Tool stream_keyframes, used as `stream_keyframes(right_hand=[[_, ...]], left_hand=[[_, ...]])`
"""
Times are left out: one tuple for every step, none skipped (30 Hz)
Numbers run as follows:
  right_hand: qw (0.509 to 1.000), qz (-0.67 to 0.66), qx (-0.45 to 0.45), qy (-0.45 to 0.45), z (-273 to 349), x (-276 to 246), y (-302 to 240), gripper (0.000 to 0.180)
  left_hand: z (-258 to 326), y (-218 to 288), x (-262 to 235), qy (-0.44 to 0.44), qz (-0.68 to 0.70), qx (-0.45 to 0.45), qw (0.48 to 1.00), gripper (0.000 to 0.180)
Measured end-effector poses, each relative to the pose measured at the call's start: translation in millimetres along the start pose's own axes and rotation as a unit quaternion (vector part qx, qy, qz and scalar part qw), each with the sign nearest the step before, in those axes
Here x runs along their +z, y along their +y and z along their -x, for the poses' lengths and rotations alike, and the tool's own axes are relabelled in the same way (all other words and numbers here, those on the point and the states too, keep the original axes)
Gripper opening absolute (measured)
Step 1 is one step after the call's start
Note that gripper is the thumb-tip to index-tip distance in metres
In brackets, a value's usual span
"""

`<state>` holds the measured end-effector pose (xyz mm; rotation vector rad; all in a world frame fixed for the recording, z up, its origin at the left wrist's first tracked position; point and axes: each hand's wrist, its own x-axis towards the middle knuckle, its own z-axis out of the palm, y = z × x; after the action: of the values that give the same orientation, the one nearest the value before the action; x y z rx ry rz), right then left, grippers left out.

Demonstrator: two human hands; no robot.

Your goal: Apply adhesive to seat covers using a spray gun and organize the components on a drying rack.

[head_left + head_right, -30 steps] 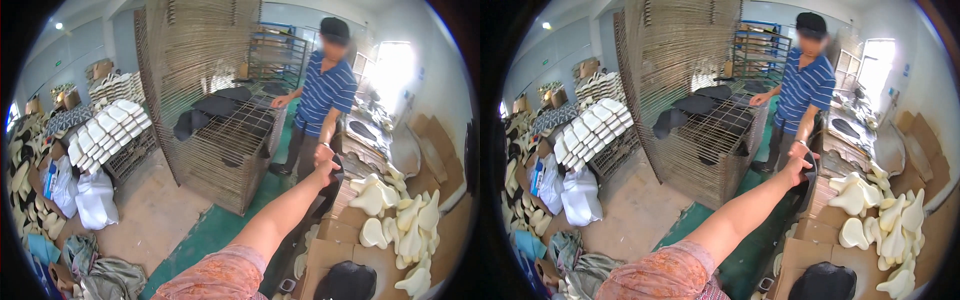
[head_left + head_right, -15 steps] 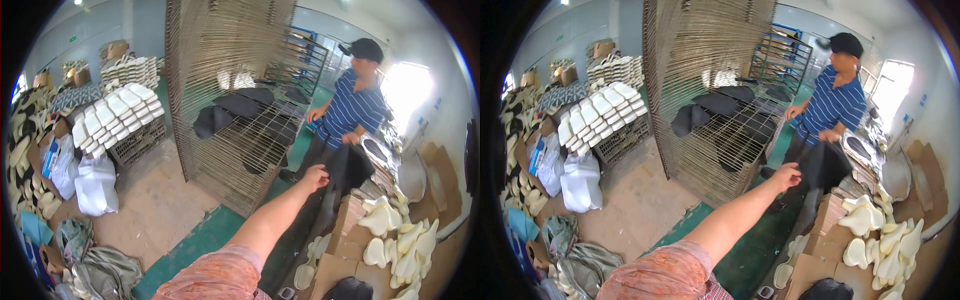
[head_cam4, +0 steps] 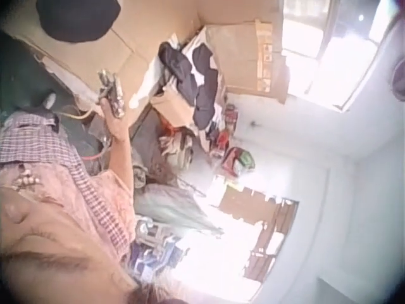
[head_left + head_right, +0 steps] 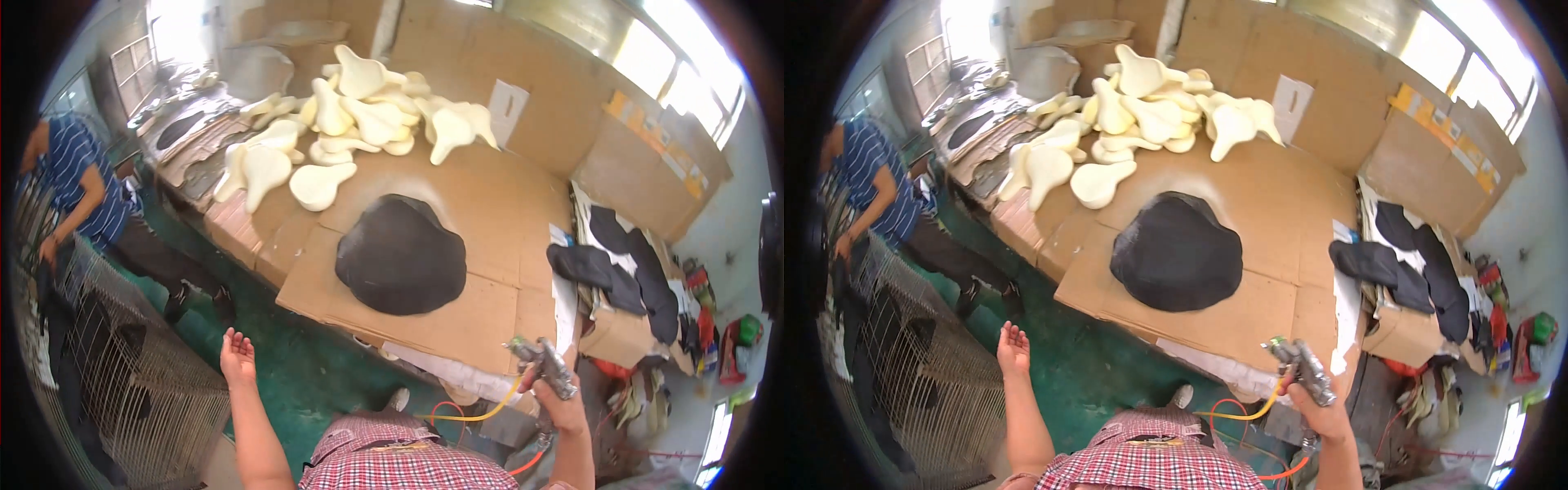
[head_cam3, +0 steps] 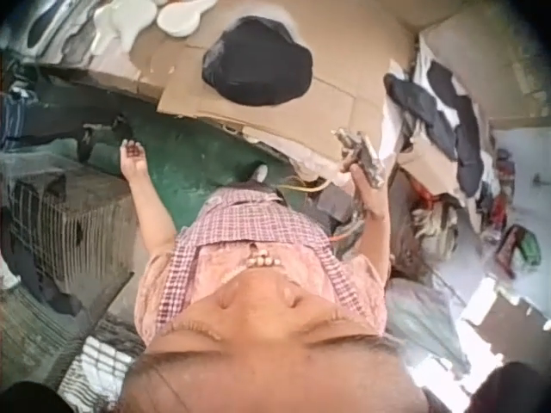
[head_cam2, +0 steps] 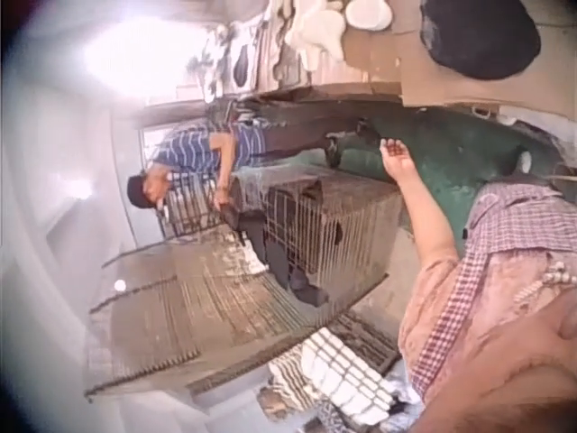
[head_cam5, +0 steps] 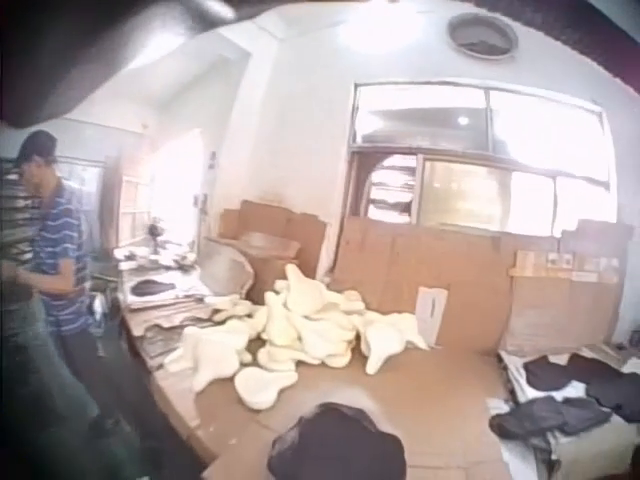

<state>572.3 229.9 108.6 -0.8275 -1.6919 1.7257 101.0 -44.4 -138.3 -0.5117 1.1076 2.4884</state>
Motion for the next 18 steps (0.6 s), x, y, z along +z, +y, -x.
stream_keyframes(right_hand=[[0.999, 0.001, 0.020, 0.039, 7, -13, -1, 0.046], [0.998, -0.015, 0.038, 0.055, 12, -17, -3, 0.050], [0.997, -0.017, 0.045, 0.061, 16, -21, -2, 0.050], [0.998, -0.022, 0.058, 0.022, 20, -25, 0, 0.051], [0.997, -0.028, 0.070, -0.019, 22, -26, 1, 0.053], [0.998, -0.027, 0.065, -0.004, 24, -19, 0, 0.054], [0.997, -0.030, 0.069, -0.004, 24, -21, 0, 0.054], [0.997, -0.015, 0.050, 0.051, 23, -23, 0, 0.055], [0.994, 0.001, 0.030, 0.107, 21, -24, 0, 0.055], [0.988, 0.002, 0.020, 0.151, 20, -28, 0, 0.056], [0.984, 0.012, 0.042, 0.172, 22, -33, -4, 0.056], [0.986, 0.025, 0.053, 0.154, 24, -42, -4, 0.056], [0.988, 0.039, 0.064, 0.136, 26, -46, -3, 0.056], [0.991, 0.025, 0.078, 0.103, 27, -46, -3, 0.057], [0.993, 0.011, 0.091, 0.069, 28, -43, -4, 0.058], [0.991, -0.014, 0.123, 0.052, 32, -43, -1, 0.057], [0.992, -0.031, 0.121, 0.007, 28, -41, 2, 0.054], [0.992, -0.048, 0.117, -0.003, 21, -31, 0, 0.053]], left_hand=[[-1, -20, 6, -0.013, -0.009, -0.030, 0.999, 0.027], [-3, -35, 12, -0.021, -0.026, -0.049, 0.998, 0.030], [-3, -48, 18, -0.041, -0.033, -0.063, 0.997, 0.031], [0, -59, 26, -0.042, -0.044, -0.076, 0.995, 0.030], [2, -68, 34, -0.042, -0.053, -0.088, 0.994, 0.030], [3, -74, 39, -0.038, -0.058, -0.088, 0.994, 0.030], [4, -80, 45, -0.026, -0.070, -0.094, 0.993, 0.028], [4, -83, 48, -0.013, -0.081, -0.100, 0.992, 0.027], [3, -84, 49, -0.012, -0.085, -0.101, 0.991, 0.027], [2, -85, 50, -0.003, -0.088, -0.098, 0.991, 0.026], [1, -85, 50, 0.006, -0.089, -0.094, 0.992, 0.025], [0, -86, 53, 0.007, -0.089, -0.095, 0.991, 0.025], [0, -86, 56, 0.015, -0.098, -0.096, 0.990, 0.023], [-1, -86, 58, 0.023, -0.106, -0.096, 0.989, 0.022], [-2, -88, 60, 0.026, -0.105, -0.095, 0.990, 0.022], [-2, -91, 63, 0.031, -0.114, -0.097, 0.988, 0.022], [-1, -94, 66, 0.037, -0.124, -0.098, 0.987, 0.022], [-1, -99, 66, 0.038, -0.124, -0.098, 0.987, 0.022]])
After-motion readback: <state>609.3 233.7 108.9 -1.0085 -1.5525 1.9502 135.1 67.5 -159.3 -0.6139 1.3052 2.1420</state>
